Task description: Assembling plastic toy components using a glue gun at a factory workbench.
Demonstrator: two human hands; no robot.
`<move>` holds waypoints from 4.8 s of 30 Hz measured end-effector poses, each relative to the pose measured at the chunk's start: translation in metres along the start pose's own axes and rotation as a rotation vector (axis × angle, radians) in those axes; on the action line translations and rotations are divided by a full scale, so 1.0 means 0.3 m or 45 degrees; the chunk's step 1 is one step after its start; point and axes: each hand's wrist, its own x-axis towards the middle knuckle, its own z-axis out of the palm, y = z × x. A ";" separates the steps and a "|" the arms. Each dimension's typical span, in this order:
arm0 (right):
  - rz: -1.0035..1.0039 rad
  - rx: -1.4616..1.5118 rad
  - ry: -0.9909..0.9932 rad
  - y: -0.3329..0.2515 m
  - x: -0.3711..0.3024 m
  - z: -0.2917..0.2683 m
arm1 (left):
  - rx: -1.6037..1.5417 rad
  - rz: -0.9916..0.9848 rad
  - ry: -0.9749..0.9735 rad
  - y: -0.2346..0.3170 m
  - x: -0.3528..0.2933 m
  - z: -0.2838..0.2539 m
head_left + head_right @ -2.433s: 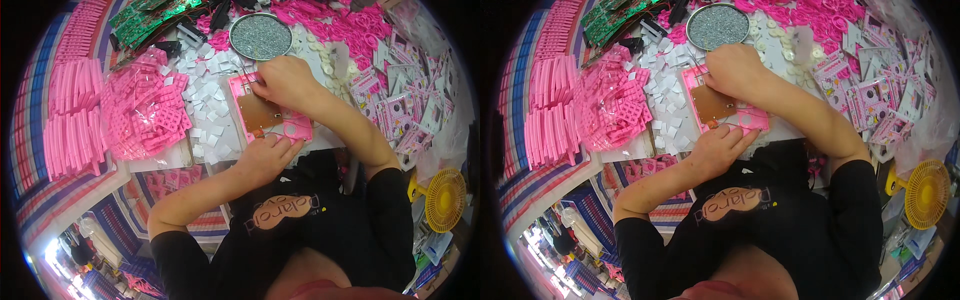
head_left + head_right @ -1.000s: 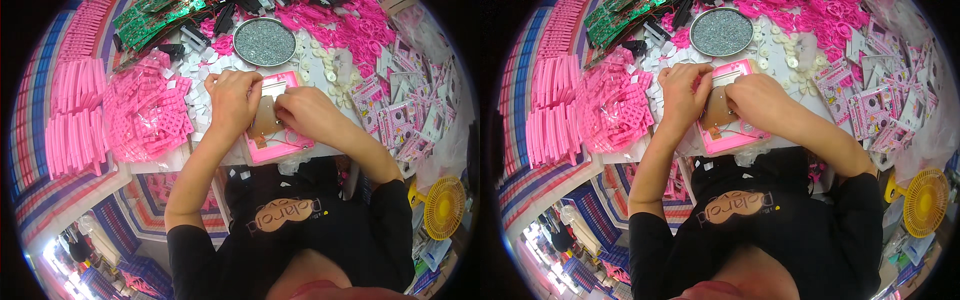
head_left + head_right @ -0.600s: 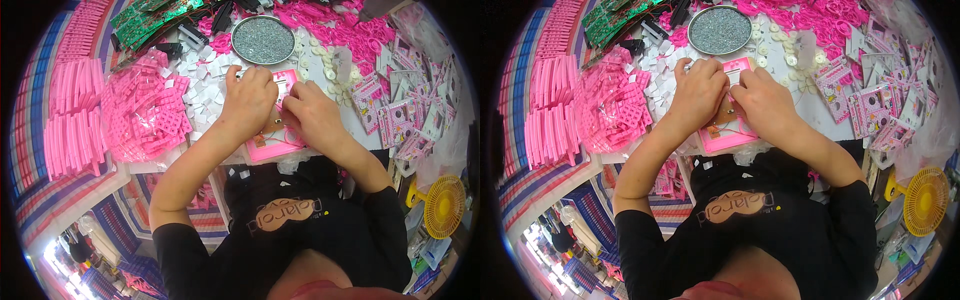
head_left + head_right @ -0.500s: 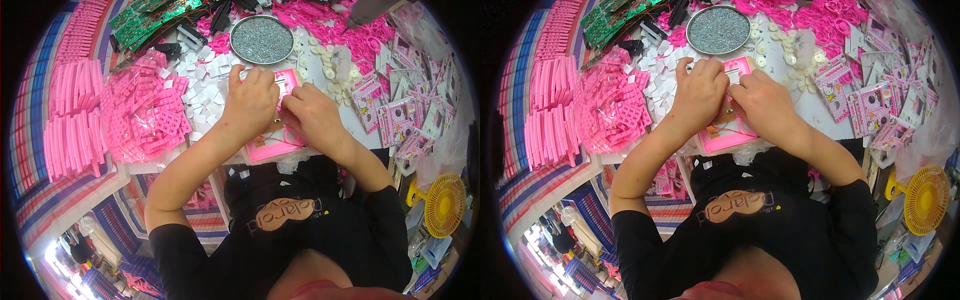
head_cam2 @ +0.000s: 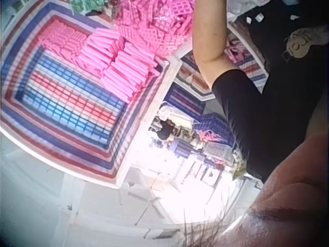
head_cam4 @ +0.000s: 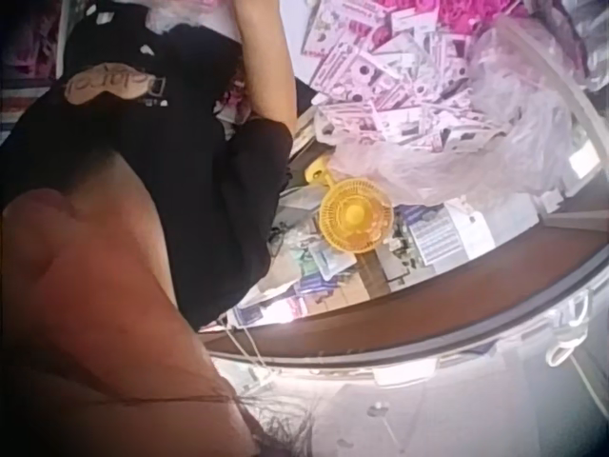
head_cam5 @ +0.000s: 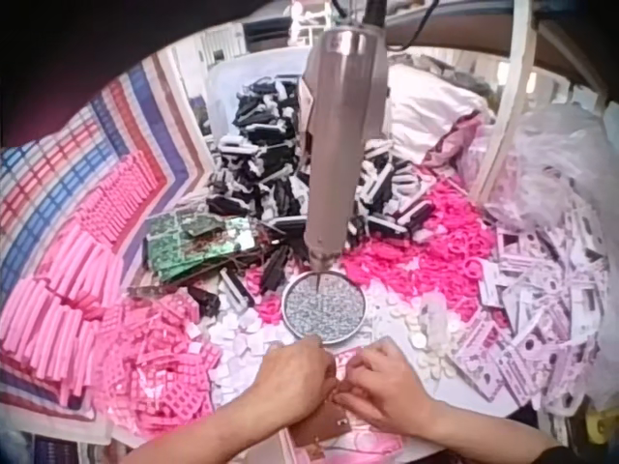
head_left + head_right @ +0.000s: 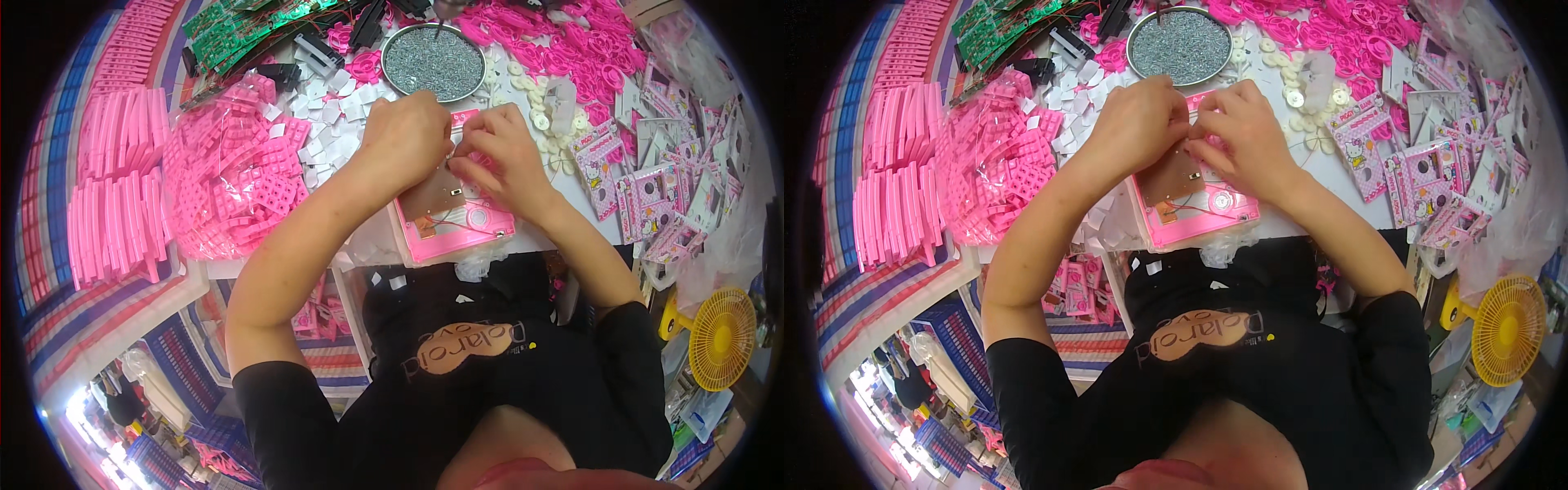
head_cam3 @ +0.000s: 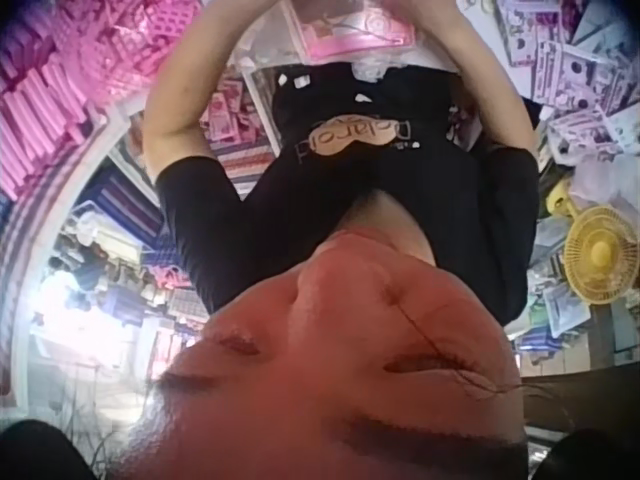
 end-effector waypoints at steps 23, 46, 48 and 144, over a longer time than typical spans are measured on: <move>-0.386 -0.122 -0.427 0.015 0.021 -0.076 | -0.091 0.068 -0.067 -0.038 -0.015 -0.028; -0.058 0.239 -0.030 -0.032 0.127 -0.017 | -0.185 -0.100 0.733 -0.029 -0.175 0.023; -0.038 0.346 -0.006 -0.053 0.150 0.005 | -0.331 -0.175 0.657 -0.009 -0.184 0.031; -0.424 -0.181 -0.435 -0.140 0.074 -0.096 | -0.640 -0.352 -0.009 0.003 -0.232 -0.060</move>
